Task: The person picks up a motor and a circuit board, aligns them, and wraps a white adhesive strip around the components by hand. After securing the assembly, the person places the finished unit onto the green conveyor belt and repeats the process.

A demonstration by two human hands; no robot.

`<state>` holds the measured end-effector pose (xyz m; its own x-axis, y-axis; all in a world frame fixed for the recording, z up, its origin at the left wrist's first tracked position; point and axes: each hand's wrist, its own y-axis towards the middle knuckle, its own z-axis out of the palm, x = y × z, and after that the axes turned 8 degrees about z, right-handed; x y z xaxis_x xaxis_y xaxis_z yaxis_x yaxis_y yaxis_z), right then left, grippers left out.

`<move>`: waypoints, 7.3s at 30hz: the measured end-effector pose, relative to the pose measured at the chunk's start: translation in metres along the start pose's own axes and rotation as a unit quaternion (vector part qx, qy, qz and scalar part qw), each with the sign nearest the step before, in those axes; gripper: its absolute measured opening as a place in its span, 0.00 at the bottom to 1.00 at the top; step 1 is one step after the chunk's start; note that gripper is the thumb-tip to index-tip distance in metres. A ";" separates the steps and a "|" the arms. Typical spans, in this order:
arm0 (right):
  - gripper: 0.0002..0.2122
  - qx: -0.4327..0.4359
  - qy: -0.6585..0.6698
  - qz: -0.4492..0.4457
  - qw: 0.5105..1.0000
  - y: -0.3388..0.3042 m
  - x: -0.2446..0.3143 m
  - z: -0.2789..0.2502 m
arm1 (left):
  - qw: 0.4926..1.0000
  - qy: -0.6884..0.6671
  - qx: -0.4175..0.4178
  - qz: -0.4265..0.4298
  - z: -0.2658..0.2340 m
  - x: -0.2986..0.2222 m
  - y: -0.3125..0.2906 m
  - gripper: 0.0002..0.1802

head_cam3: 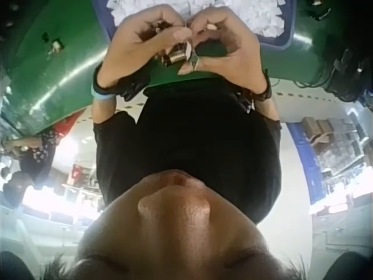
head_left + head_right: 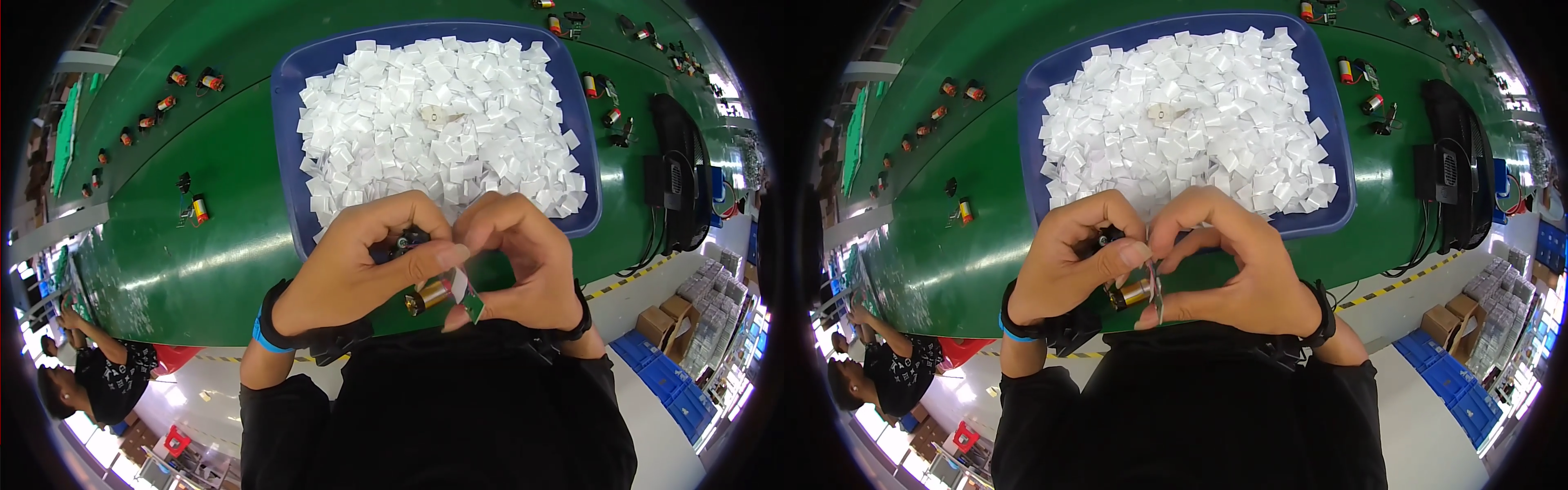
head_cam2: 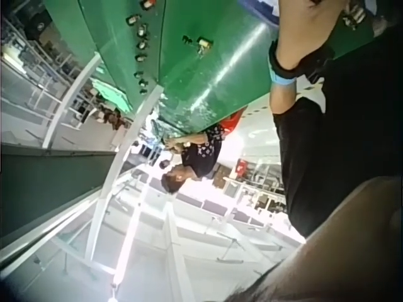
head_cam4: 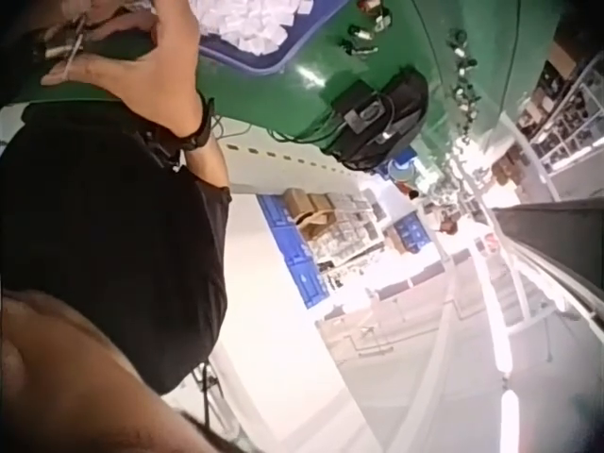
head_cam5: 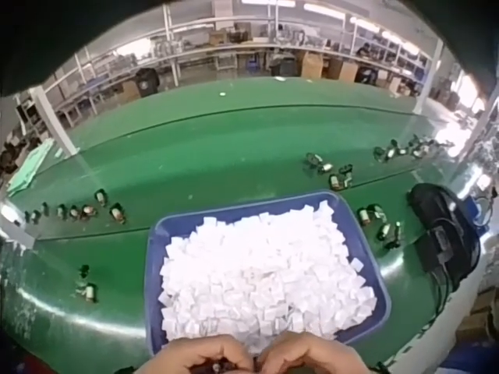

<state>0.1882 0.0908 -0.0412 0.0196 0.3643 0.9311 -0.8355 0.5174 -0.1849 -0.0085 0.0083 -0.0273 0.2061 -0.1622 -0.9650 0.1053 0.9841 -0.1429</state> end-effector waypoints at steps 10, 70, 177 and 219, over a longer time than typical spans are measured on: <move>0.17 0.064 0.012 0.053 0.996 0.003 -0.002 -0.009 | 0.998 -0.063 -0.012 -0.028 0.003 -0.006 -0.002 0.09; 0.28 -0.192 -0.198 -0.064 0.959 -0.007 0.003 0.000 | 0.995 -0.080 -0.054 0.015 -0.002 0.010 0.006 0.14; 0.11 -0.171 -0.358 -0.063 0.916 0.030 0.025 -0.018 | 0.971 0.215 -0.102 0.038 0.003 0.006 0.009 0.05; 0.13 -0.153 -0.506 -0.295 0.796 0.024 0.021 -0.015 | 0.996 -0.059 -0.069 -0.013 0.005 0.009 0.014 0.17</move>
<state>0.1765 0.1225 -0.0303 -0.2229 -0.7418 0.6325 -0.6686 0.5885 0.4546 -0.0004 0.0206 -0.0372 0.3195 -0.1880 -0.9287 -0.0206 0.9785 -0.2052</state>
